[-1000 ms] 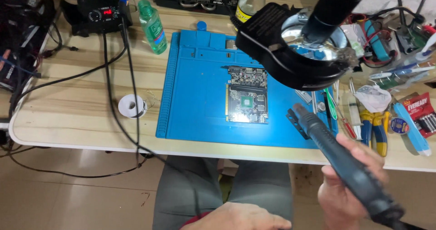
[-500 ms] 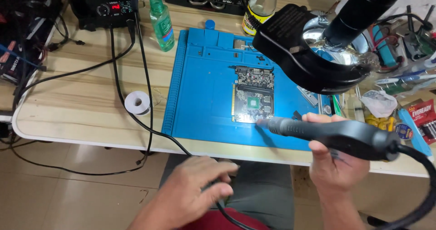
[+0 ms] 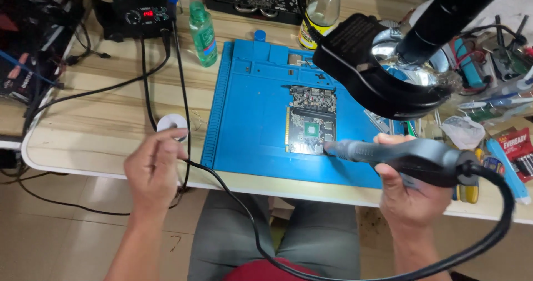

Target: Applying flux to a circuit board with a syringe and heating it with a heat gun.

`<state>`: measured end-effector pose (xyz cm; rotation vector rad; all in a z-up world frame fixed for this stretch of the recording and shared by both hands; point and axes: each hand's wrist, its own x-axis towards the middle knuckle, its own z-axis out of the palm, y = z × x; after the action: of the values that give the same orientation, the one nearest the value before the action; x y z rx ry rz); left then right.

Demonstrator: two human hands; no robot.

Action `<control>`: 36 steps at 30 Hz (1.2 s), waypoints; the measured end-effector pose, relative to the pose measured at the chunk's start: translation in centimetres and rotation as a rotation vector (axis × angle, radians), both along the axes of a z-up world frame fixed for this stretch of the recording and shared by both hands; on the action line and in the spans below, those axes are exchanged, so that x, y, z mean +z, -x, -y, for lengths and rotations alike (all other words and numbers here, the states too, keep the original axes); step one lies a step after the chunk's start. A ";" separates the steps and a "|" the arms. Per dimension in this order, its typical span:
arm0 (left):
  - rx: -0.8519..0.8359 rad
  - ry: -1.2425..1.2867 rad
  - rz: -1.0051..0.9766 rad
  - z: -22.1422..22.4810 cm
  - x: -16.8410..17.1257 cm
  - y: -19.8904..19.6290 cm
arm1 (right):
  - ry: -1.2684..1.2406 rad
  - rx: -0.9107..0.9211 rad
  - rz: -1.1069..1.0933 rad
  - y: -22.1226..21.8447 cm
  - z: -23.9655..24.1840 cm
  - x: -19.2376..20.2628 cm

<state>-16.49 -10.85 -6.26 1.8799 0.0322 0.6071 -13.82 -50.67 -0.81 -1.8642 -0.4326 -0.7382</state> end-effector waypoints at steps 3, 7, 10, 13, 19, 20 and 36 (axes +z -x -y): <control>0.146 0.049 0.039 -1.9 -0.8 -1.7 | 0.049 -0.065 -0.042 1.1 0.3 0.1; 0.257 -0.041 0.045 -4.8 -3.5 -4.8 | 0.047 -0.024 -0.019 0.8 -0.3 0.2; 0.289 -0.060 0.063 -6.0 -4.3 -6.3 | 0.128 -0.037 0.017 0.7 -0.3 0.8; 0.300 -0.048 0.037 -6.1 -4.6 -6.6 | 0.102 -0.082 -0.033 1.4 -0.2 0.0; 0.290 0.125 -0.043 -6.4 -4.4 -6.8 | 0.163 -0.111 -0.015 1.1 -0.8 0.8; 0.284 0.125 -0.100 -6.4 -4.0 -6.8 | 0.275 -0.126 -0.036 1.3 -0.7 1.7; 0.387 -0.147 -0.218 -11.3 -5.6 -14.3 | 0.232 -0.101 -0.080 1.4 -1.8 1.9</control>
<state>-2.20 0.45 -11.89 2.0932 0.5152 0.6750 -15.20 -48.89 1.07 -2.1388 -0.3878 -0.7015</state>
